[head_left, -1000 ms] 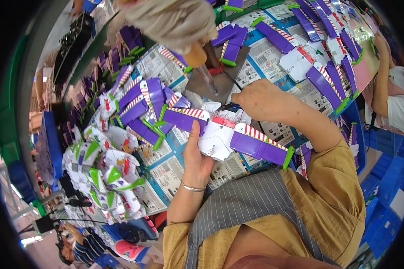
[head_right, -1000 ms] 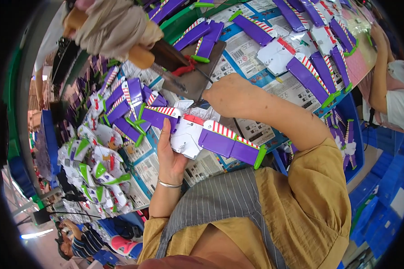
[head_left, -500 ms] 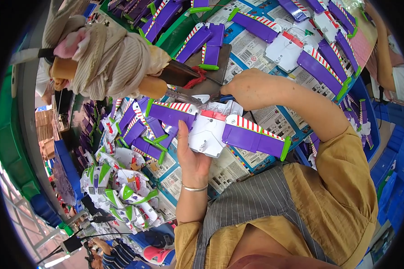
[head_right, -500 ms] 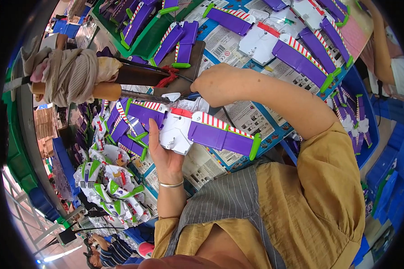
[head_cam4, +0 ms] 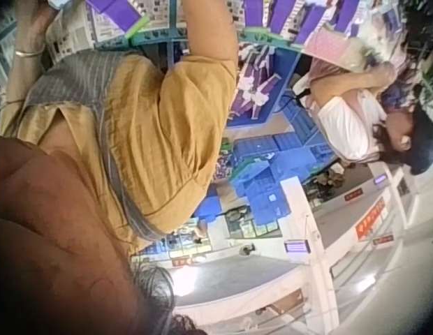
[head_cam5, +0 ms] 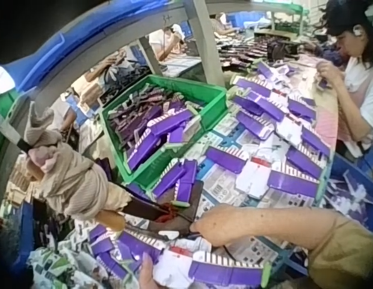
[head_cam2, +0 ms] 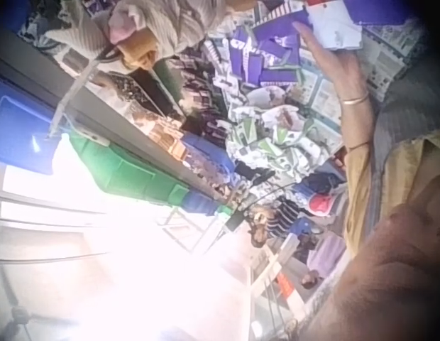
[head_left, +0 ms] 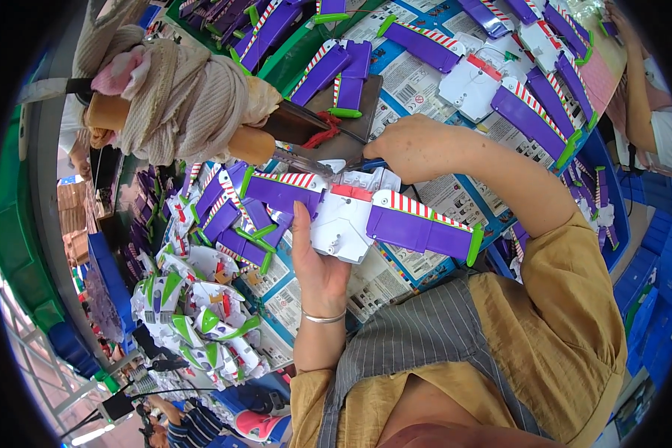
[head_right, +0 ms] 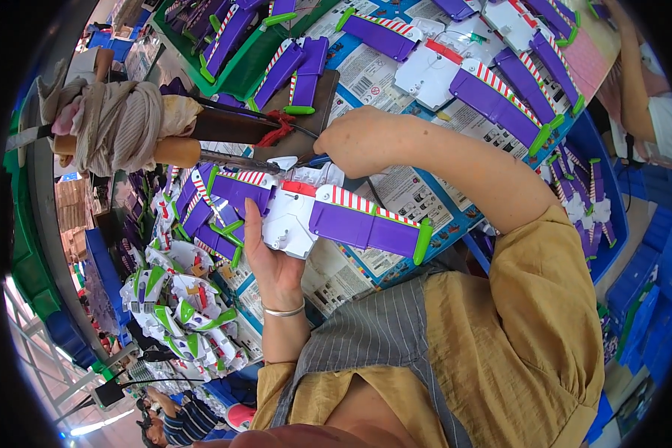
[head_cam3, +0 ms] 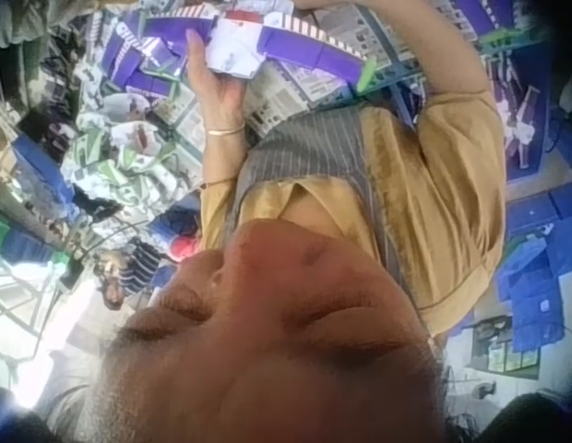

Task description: The person assembles toy wing units by attaching plastic wing sections to base plates and trimming pieces using pliers.

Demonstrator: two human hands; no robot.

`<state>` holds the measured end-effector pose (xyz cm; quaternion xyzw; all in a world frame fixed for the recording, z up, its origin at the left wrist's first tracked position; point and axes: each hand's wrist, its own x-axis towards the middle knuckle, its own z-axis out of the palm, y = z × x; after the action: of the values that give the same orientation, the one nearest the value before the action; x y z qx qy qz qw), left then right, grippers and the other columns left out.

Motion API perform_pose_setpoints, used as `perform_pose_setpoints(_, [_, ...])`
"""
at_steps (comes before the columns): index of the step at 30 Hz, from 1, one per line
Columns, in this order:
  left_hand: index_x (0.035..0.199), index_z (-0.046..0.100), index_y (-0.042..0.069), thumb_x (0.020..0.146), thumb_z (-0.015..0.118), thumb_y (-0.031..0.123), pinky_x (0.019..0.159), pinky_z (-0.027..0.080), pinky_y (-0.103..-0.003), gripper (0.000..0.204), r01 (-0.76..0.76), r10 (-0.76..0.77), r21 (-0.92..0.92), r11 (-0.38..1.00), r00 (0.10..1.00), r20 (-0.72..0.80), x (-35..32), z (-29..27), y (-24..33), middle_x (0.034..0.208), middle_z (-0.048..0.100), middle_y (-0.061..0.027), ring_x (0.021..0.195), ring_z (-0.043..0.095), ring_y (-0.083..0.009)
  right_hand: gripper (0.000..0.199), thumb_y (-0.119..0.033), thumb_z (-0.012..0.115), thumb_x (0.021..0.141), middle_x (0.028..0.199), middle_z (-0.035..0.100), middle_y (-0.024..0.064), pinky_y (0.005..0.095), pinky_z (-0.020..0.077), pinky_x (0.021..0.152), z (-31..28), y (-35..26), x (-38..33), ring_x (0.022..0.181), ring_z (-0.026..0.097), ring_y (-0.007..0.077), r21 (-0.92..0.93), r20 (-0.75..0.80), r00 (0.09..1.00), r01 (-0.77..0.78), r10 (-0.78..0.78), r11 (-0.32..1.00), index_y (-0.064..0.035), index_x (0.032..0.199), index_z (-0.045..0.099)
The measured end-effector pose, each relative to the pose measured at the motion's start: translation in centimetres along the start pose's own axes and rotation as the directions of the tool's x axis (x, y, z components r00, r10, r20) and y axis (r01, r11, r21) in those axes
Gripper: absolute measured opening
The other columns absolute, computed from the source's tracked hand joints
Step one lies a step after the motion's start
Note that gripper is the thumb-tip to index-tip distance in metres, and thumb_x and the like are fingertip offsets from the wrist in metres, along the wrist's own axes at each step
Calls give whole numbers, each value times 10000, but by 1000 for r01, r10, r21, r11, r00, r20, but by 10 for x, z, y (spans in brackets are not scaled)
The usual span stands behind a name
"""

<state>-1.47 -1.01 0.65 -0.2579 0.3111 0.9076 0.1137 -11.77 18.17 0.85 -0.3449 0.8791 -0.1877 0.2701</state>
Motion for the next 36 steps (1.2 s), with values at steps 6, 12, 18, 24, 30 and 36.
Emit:
perform_pose_setpoints(6, [1259,443,58,932,494,368,946,449,-439,453,-4,4,8,1000,1000,10,-1,3,0,1224,543,-126,1115,548,-284,309,-145,598,741,848,638,196,437,490,741,-3,0,0,853,622,353,-8,2,1000,-13,13,1000,-48,1035,600])
perform_pose_setpoints(12, [1251,454,44,933,497,355,945,448,-447,447,-19,19,-11,1000,1000,-11,-4,0,-3,1222,544,-144,1114,548,-295,439,-51,518,724,1006,635,188,407,483,813,-4,-5,-3,953,616,321,-41,71,996,-58,61,997,-70,1158,581])
perform_pose_setpoints(18, [1264,454,32,940,482,349,963,433,-449,454,0,-1,-59,998,1000,-24,-8,-9,-7,1235,541,-158,1118,546,-305,428,-69,520,732,999,637,191,416,482,814,4,-8,-3,949,617,324,-68,76,995,-59,64,996,-80,1155,582])
perform_pose_setpoints(24, [1322,395,47,948,466,337,1013,385,-411,478,129,-122,73,989,989,-84,-62,-41,-28,1301,488,-103,1196,481,-263,209,-172,583,746,747,643,145,408,467,673,20,-31,-26,738,640,294,-343,93,982,187,-165,921,-21,886,614])
perform_pose_setpoints(30, [1409,301,150,942,474,122,1018,392,-388,499,399,-451,243,884,864,224,-99,-86,-23,1331,448,-131,1203,480,-287,149,-117,610,694,667,618,98,341,434,586,32,-60,-42,670,631,219,-747,135,974,220,-181,628,-43,820,578])
perform_pose_setpoints(36, [1356,331,105,882,504,18,961,440,-396,512,232,-236,160,960,972,11,-75,-40,-48,1241,520,-123,1122,539,-248,284,-102,631,677,810,659,176,471,503,732,10,-46,-6,772,645,364,-365,626,773,175,101,915,4,941,632])
